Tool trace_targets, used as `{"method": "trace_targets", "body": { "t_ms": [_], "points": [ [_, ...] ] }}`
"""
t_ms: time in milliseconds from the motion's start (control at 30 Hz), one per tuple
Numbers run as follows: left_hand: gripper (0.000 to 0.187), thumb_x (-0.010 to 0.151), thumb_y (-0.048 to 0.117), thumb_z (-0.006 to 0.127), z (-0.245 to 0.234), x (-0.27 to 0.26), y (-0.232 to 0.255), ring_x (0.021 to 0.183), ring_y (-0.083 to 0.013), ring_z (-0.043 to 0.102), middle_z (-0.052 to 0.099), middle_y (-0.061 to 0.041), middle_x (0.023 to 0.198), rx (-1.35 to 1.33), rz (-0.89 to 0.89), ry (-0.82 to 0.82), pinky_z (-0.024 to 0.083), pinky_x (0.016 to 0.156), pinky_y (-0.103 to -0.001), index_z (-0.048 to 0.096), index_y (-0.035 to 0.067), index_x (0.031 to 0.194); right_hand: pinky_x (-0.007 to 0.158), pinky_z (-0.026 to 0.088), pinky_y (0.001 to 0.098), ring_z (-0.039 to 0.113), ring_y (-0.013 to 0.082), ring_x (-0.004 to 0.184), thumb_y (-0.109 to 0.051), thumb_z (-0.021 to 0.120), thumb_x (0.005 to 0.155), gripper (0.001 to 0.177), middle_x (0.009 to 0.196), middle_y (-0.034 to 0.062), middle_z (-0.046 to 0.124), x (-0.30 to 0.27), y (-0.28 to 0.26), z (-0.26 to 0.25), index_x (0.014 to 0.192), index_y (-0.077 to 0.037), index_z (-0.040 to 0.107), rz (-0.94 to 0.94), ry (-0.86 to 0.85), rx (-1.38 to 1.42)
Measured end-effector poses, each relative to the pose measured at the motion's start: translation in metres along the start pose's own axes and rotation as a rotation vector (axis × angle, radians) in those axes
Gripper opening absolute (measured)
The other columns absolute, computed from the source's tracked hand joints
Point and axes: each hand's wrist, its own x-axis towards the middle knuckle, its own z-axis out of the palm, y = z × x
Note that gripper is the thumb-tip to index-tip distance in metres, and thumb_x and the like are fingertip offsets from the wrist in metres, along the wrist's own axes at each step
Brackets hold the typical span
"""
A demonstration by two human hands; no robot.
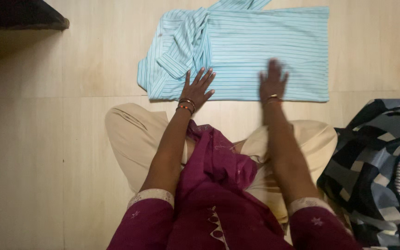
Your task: The person folds a light blue striped shirt and places it inside a patterned bag while sitting on the floor.
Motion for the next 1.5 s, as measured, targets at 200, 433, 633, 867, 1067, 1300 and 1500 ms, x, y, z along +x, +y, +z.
{"method": "trace_targets", "body": {
  "t_ms": [200, 433, 633, 867, 1067, 1300, 1500],
  "points": [
    [0.068, 0.106, 0.054, 0.035, 0.0, 0.001, -0.002, 0.158, -0.0167, 0.005, 0.009, 0.01, 0.173, 0.019, -0.016, -0.092, 0.003, 0.124, -0.065, 0.011, 0.03, 0.164, 0.13, 0.002, 0.0557, -0.003, 0.0278, 0.162, -0.054, 0.021, 0.113, 0.069, 0.176, 0.0044, -0.004, 0.007, 0.096, -0.047, 0.169, -0.017, 0.004, 0.475, -0.018, 0.151],
    [0.052, 0.106, 0.039, 0.052, 0.002, 0.009, -0.011, 0.152, -0.0171, 0.026, 0.031, 0.005, 0.163, -0.244, -0.117, 0.015, 0.021, 0.123, -0.057, 0.039, 0.023, 0.154, 0.129, 0.004, 0.0568, -0.002, 0.0261, 0.162, -0.051, 0.045, 0.111, 0.079, 0.177, 0.0077, -0.002, 0.023, 0.071, -0.055, 0.17, -0.015, 0.007, 0.586, 0.126, 0.123],
    [0.056, 0.073, 0.024, 0.085, -0.039, 0.01, -0.053, 0.122, -0.0282, 0.05, 0.06, -0.008, 0.125, -0.431, -0.653, 0.507, 0.045, 0.099, -0.048, 0.062, 0.013, 0.123, 0.114, 0.023, 0.0588, 0.027, 0.0327, 0.153, -0.026, 0.075, 0.099, 0.055, 0.161, 0.0157, 0.043, 0.016, 0.02, -0.016, 0.147, -0.009, 0.055, -0.065, 0.448, 0.194],
    [0.03, 0.076, 0.029, 0.085, -0.026, 0.008, -0.09, 0.124, -0.0211, 0.052, 0.068, 0.003, 0.114, -0.22, -0.619, 0.272, 0.039, 0.105, -0.047, 0.068, 0.026, 0.101, 0.114, 0.028, 0.054, 0.043, 0.0327, 0.142, -0.014, 0.077, 0.092, 0.028, 0.141, 0.007, 0.06, -0.039, -0.092, -0.039, 0.12, -0.014, 0.072, -0.431, 0.325, 0.428],
    [0.026, 0.096, 0.022, 0.07, -0.064, 0.041, -0.136, 0.101, -0.0392, 0.067, 0.073, -0.014, 0.106, -0.493, -0.536, 0.545, 0.052, 0.085, -0.052, 0.067, 0.012, 0.119, 0.09, 0.054, 0.0377, 0.071, 0.0212, 0.11, -0.018, 0.072, 0.097, 0.018, 0.116, 0.0007, 0.075, -0.046, -0.135, -0.065, 0.114, -0.011, 0.071, -0.261, 0.043, 1.036],
    [0.023, 0.097, 0.024, 0.071, -0.151, 0.07, -0.144, 0.089, -0.0408, 0.07, 0.073, -0.02, 0.091, -0.514, -0.507, 0.722, 0.058, 0.075, -0.047, 0.067, 0.002, 0.096, 0.073, 0.057, 0.0267, 0.076, 0.0155, 0.087, -0.017, 0.065, 0.098, 0.035, 0.106, 0.0073, 0.076, -0.028, -0.167, -0.07, 0.129, -0.004, 0.06, 0.024, -0.214, 1.499],
    [0.017, 0.096, 0.016, 0.065, -0.195, 0.049, -0.086, 0.096, -0.0312, 0.072, 0.076, -0.007, 0.106, -0.444, 0.066, 0.829, 0.058, 0.079, -0.043, 0.075, 0.017, 0.11, 0.076, 0.058, 0.0315, 0.073, 0.0193, 0.093, -0.031, 0.063, 0.096, 0.052, 0.107, 0.009, 0.072, -0.035, -0.204, -0.121, 0.141, -0.014, 0.042, -0.013, -0.206, 1.698]
  ]
}}
